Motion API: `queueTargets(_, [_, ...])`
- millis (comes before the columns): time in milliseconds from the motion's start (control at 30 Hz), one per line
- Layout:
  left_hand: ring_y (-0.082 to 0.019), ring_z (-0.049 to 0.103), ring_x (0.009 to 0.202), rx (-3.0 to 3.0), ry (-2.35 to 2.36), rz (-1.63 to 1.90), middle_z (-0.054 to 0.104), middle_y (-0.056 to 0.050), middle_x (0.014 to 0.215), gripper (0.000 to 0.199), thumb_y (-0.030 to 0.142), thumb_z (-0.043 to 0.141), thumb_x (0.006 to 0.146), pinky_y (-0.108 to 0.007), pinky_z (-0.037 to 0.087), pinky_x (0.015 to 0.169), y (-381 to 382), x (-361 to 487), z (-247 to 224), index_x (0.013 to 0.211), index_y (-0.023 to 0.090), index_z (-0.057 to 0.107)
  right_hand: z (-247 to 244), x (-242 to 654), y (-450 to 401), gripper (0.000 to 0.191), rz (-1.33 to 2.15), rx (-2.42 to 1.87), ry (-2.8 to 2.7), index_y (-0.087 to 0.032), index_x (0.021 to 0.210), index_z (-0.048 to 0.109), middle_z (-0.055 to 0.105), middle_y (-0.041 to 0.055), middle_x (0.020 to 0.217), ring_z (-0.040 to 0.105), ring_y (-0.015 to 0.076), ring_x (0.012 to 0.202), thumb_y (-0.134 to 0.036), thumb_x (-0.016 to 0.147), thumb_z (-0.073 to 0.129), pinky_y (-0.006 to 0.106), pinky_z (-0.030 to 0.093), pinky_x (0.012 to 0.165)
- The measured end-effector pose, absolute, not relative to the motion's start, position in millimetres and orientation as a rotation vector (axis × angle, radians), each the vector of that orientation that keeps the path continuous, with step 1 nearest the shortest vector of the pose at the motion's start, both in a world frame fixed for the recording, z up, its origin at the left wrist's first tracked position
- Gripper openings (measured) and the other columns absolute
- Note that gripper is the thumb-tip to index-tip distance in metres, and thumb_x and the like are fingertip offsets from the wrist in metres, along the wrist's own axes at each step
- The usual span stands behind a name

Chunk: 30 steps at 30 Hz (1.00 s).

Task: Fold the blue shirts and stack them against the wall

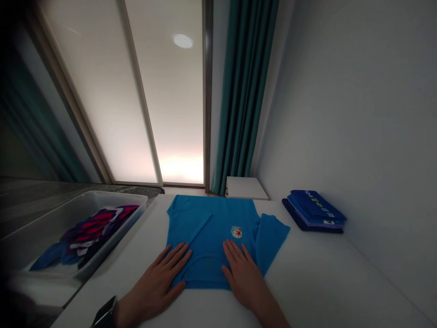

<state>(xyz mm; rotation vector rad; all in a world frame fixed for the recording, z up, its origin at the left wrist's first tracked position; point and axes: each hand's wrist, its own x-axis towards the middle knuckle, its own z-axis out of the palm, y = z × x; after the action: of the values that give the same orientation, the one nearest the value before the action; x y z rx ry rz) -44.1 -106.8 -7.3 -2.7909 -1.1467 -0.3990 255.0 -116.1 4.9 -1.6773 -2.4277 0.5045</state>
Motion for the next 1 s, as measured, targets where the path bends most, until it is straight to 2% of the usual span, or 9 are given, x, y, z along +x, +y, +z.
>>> queueTargets(233, [-0.022, 0.039, 0.137, -2.746, -1.219, -0.395, 0.033, -0.004, 0.153, 0.059, 0.038, 0.036, 0.100, -0.045, 0.031, 0.115, -107.6, -45.2, -9.3, 0.153, 0.027, 0.011, -3.1, 261.8, -127.2, 0.061, 0.430, -1.734, -2.391, -0.025, 0.150, 0.025, 0.021, -0.0007, 0.157, 0.019, 0.0221, 0.145, -0.056, 0.098, 0.020, 0.047, 0.011, 0.120])
queueTargets(467, [-0.023, 0.036, 0.139, -2.808, -1.203, -0.383, 0.029, -0.003, 0.155, 0.064, 0.043, 0.041, 0.098, -0.045, 0.029, 0.116, -107.1, -50.3, -9.3, 0.152, 0.029, 0.010, -7.9, 271.2, -138.5, 0.064, 0.370, -1.729, -2.435, -0.028, 0.152, 0.016, 0.015, -0.0023, 0.158, 0.016, 0.0243, 0.145, -0.056, 0.096, 0.030, 0.049, 0.008, 0.120])
queueTargets(700, [-0.019, 0.033, 0.140, -2.831, -1.159, -0.358, 0.028, -0.001, 0.155, 0.058, 0.030, 0.035, 0.101, -0.040, 0.029, 0.117, -109.9, -67.4, -0.5, 0.153, 0.028, 0.007, -7.6, 274.4, -143.7, 0.062, 0.354, -1.719, -2.448, -0.026, 0.152, 0.015, 0.016, -0.0022, 0.158, 0.016, 0.0235, 0.145, -0.051, 0.097, 0.030, 0.050, 0.008, 0.120])
queueTargets(1000, [-0.020, 0.029, 0.142, -3.019, -1.073, -0.239, 0.025, 0.001, 0.156, 0.059, 0.027, 0.040, 0.099, -0.043, 0.026, 0.118, -125.4, -71.7, 21.7, 0.152, 0.033, 0.014, -16.9, 276.9, -142.1, 0.060, 0.297, -1.683, -2.438, -0.028, 0.152, 0.017, 0.017, -0.0021, 0.158, 0.018, 0.0242, 0.145, -0.049, 0.098, 0.031, 0.050, 0.011, 0.120])
